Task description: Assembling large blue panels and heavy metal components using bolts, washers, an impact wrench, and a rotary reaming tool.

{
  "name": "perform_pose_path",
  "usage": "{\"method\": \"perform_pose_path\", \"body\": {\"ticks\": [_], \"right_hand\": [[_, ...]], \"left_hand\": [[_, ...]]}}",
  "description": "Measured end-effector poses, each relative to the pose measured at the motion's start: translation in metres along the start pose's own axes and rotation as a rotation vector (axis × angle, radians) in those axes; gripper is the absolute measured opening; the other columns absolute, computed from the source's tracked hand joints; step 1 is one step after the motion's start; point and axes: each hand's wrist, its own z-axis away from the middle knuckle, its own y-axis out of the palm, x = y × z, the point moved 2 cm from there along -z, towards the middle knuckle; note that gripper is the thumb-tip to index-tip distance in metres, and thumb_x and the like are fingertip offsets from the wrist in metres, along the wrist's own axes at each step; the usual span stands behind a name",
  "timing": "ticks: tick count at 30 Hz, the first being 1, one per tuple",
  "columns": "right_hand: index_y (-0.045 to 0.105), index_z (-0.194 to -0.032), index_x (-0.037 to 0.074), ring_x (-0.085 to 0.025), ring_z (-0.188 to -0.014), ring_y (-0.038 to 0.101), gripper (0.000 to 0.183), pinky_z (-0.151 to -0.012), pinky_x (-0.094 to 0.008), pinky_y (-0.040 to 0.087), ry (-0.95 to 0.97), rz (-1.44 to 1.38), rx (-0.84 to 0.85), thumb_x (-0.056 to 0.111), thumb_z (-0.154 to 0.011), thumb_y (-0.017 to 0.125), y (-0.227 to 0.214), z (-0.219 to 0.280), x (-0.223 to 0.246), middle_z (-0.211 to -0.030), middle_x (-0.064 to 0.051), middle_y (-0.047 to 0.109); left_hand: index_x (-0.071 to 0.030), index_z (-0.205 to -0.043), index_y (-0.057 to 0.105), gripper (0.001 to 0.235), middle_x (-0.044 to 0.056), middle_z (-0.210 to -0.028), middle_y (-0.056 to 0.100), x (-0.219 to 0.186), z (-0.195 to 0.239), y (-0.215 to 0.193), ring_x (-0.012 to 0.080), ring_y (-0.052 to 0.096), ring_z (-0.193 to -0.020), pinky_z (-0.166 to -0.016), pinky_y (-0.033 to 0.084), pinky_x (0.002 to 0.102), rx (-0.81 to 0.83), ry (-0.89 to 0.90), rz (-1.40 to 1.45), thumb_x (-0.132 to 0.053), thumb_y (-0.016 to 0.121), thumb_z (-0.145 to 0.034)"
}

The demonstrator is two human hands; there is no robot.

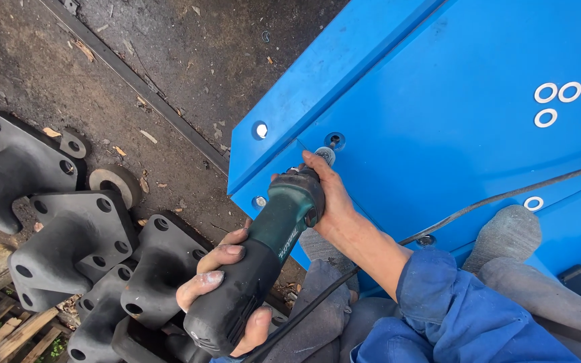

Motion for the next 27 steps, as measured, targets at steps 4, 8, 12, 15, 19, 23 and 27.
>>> {"method": "perform_pose_path", "body": {"ticks": [4,8,12,15,19,23,27], "right_hand": [[0.052,-0.099,0.006,-0.036,-0.09,0.076,0.034,-0.077,-0.05,0.067,0.004,-0.034,0.013,0.034,-0.094,0.07,0.002,-0.002,0.005,-0.091,-0.02,0.066],[0.052,-0.096,0.01,-0.035,-0.091,0.075,0.031,-0.078,-0.048,0.067,0.026,-0.075,-0.007,0.032,-0.092,0.072,0.002,-0.005,0.009,-0.087,-0.014,0.064],[0.052,-0.096,0.01,-0.034,-0.091,0.075,0.031,-0.079,-0.048,0.067,0.047,-0.118,0.0,0.031,-0.091,0.074,0.002,-0.006,0.012,-0.087,-0.013,0.064],[0.052,-0.096,0.011,-0.036,-0.092,0.076,0.03,-0.077,-0.049,0.067,0.046,-0.109,-0.014,0.032,-0.09,0.074,-0.001,-0.005,0.012,-0.087,-0.013,0.065],[0.053,-0.096,0.011,-0.035,-0.092,0.076,0.03,-0.075,-0.049,0.067,0.053,-0.114,0.021,0.031,-0.09,0.074,0.0,-0.004,0.013,-0.087,-0.013,0.065],[0.052,-0.097,0.013,-0.034,-0.09,0.076,0.029,-0.072,-0.049,0.066,0.085,-0.146,0.006,0.03,-0.088,0.074,0.004,-0.002,0.014,-0.086,-0.011,0.065],[0.052,-0.101,0.011,-0.035,-0.091,0.076,0.031,-0.073,-0.049,0.066,0.076,-0.166,0.009,0.028,-0.089,0.074,0.001,-0.005,0.013,-0.088,-0.012,0.065]], "left_hand": [[-0.023,-0.144,0.041,0.069,0.017,-0.143,0.051,-0.003,-0.005,0.008,0.0456,0.049,-0.142,-0.125,0.038,0.068,-0.003,-0.023,-0.018,-0.02,0.085,-0.092],[-0.023,-0.144,0.042,0.069,0.016,-0.141,0.052,-0.002,-0.01,0.015,0.0447,0.05,-0.141,-0.124,0.04,0.067,-0.018,-0.02,-0.052,-0.02,0.085,-0.09],[-0.023,-0.143,0.043,0.068,0.016,-0.14,0.052,-0.003,-0.008,0.021,0.0439,0.051,-0.14,-0.123,0.041,0.067,-0.04,-0.026,-0.061,-0.019,0.085,-0.089],[-0.023,-0.142,0.043,0.067,0.014,-0.139,0.052,-0.005,-0.006,0.026,0.043,0.051,-0.141,-0.122,0.042,0.067,-0.055,-0.063,-0.083,-0.017,0.085,-0.09],[-0.023,-0.14,0.043,0.064,0.014,-0.137,0.053,-0.008,-0.01,0.031,0.0422,0.052,-0.139,-0.125,0.041,0.068,-0.067,-0.058,-0.097,-0.015,0.082,-0.09],[-0.023,-0.14,0.042,0.062,0.014,-0.137,0.051,-0.016,-0.013,0.034,0.0422,0.051,-0.139,-0.127,0.039,0.069,-0.075,-0.095,-0.141,-0.011,0.078,-0.091],[-0.024,-0.139,0.041,0.063,0.013,-0.137,0.05,-0.02,-0.017,0.034,0.0429,0.05,-0.139,-0.124,0.041,0.068,-0.064,-0.134,-0.167,-0.01,0.078,-0.091]]}}
